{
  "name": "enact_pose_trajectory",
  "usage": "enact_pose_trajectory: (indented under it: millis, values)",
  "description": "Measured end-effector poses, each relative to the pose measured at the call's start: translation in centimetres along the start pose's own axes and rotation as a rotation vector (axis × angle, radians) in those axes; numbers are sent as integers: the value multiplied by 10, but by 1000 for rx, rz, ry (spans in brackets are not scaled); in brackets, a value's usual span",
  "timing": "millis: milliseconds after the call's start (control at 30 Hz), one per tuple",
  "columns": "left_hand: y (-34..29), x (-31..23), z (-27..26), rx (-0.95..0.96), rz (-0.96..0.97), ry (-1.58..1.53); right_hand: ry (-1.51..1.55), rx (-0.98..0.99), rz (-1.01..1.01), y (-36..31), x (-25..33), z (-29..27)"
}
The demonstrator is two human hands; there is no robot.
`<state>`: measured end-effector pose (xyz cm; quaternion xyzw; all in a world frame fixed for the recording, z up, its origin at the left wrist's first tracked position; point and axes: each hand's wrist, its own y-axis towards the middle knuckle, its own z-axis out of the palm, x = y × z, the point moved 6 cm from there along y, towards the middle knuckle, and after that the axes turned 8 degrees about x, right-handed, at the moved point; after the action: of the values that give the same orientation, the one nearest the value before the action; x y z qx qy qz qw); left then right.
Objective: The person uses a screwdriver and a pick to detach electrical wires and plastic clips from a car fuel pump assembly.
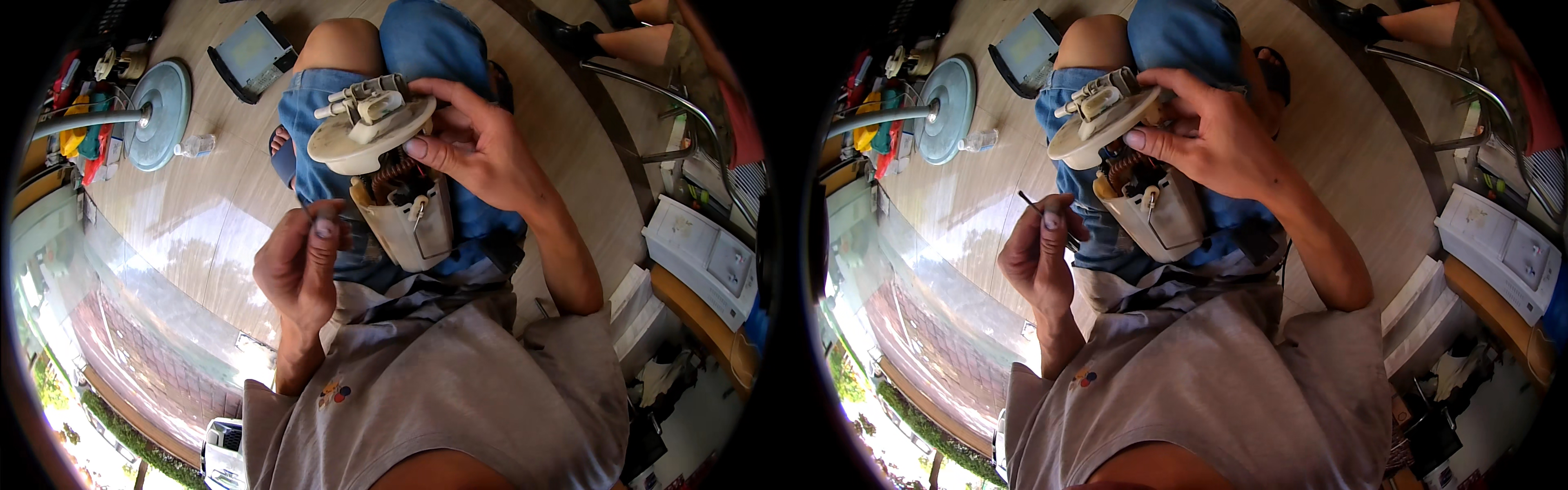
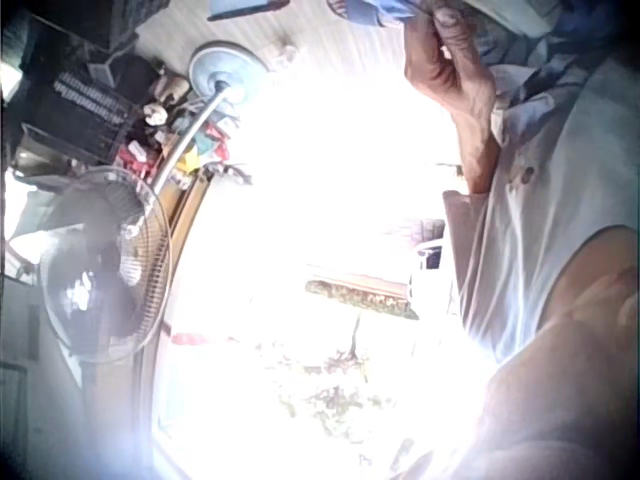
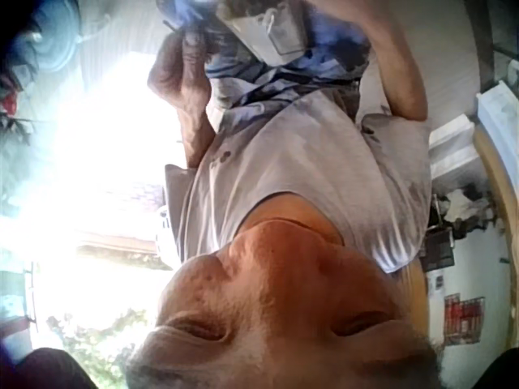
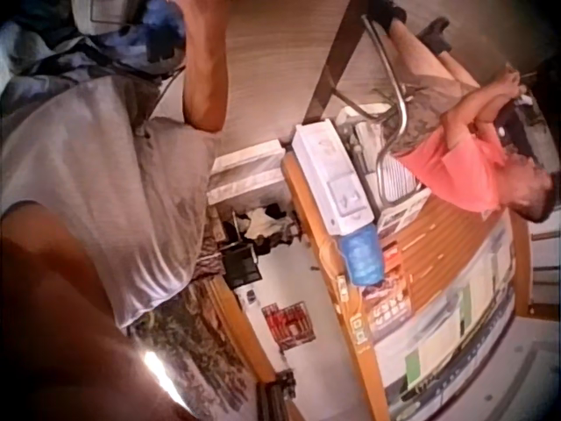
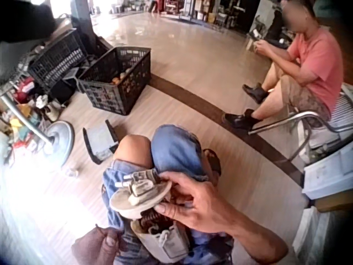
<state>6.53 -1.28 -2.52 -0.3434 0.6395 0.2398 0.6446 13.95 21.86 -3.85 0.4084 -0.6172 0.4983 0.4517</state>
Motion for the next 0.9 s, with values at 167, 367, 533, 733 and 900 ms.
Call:
enact_pose_trajectory:
  millis: [167, 367, 533, 733, 900]
  values:
    - [-5, 15, 20, -72, 4, 8, -19, -39, -14, 5, 0, 4]
    - [10, 37, 27, 57, 68, 187, -80, -212, -39, -2, -4, -2]
    - [20, 40, 18, 175, 51, 142, -458, -152, 83, 3, 40, 6]
    - [24, 51, 17, 147, 61, 124, -429, -170, 45, -1, 25, 2]
    - [18, 47, 17, 79, -48, 23, -520, -98, 168, -25, 22, -5]
